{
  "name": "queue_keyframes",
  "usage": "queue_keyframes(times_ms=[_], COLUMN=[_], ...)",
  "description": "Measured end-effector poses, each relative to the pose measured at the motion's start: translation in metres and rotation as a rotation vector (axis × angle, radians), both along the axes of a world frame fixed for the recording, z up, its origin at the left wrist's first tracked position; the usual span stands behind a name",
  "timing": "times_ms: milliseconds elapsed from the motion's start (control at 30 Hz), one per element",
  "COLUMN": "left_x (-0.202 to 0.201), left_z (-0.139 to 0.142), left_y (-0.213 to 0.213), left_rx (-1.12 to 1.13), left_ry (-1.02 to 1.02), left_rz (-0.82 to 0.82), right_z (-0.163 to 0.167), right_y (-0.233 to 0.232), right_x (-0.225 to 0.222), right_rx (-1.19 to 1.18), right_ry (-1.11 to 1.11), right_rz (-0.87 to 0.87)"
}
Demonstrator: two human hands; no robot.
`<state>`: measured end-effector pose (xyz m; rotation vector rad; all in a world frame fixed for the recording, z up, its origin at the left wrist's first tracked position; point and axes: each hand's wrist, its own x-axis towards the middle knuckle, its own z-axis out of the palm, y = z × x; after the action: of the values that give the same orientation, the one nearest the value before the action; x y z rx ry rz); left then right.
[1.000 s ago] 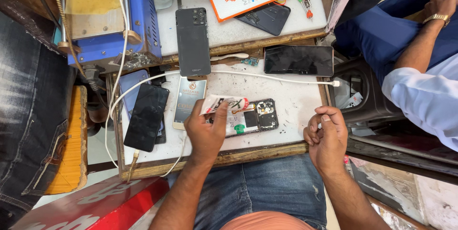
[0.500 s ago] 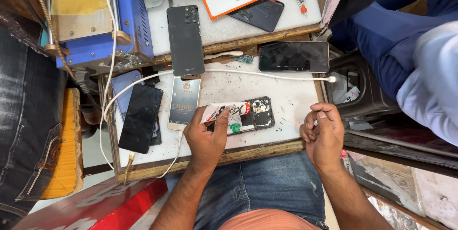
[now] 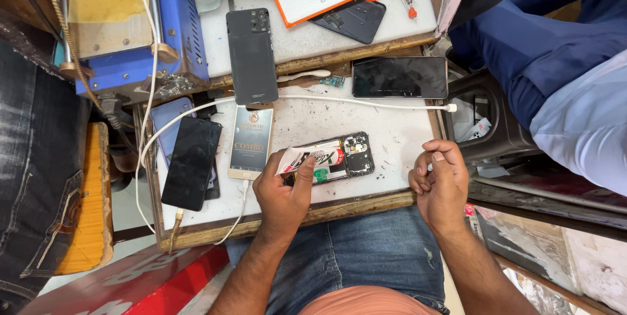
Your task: The person handles a black smartphone back cover, places it on the workbench, and applies adhesive from a tube to the internal frame of a disassembled phone. The person then picks up the back cover again and aligns it with the phone body, preparing to reattach it.
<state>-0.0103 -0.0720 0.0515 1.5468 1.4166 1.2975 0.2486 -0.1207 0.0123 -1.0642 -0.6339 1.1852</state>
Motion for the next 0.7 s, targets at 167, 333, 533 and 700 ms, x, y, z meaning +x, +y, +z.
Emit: queue_keyframes(times_ms=[167, 333, 533, 700], left_x=[0.001, 0.001, -0.001, -0.004], left_z=[0.003, 0.006, 0.007, -0.003], left_y=[-0.006, -0.010, -0.019, -0.030], left_rx=[-0.010, 0.005, 0.017, -0.008], left_ry=[-0.018, -0.002, 0.009, -0.027], left_rz=[-0.025, -0.033, -0.048, -0.047], right_z=[0.000, 0.002, 0.002, -0.005], right_y=[0.000, 0.002, 0.000, 0.002], right_x=[0.000, 0.000, 0.001, 0.002], right_rx=[-0.004, -0.010, -0.019, 0.022], right_ry=[-0.002, 0.006, 0.033, 0.063], right_rz=[-0.001, -0.006, -0.012, -0.003])
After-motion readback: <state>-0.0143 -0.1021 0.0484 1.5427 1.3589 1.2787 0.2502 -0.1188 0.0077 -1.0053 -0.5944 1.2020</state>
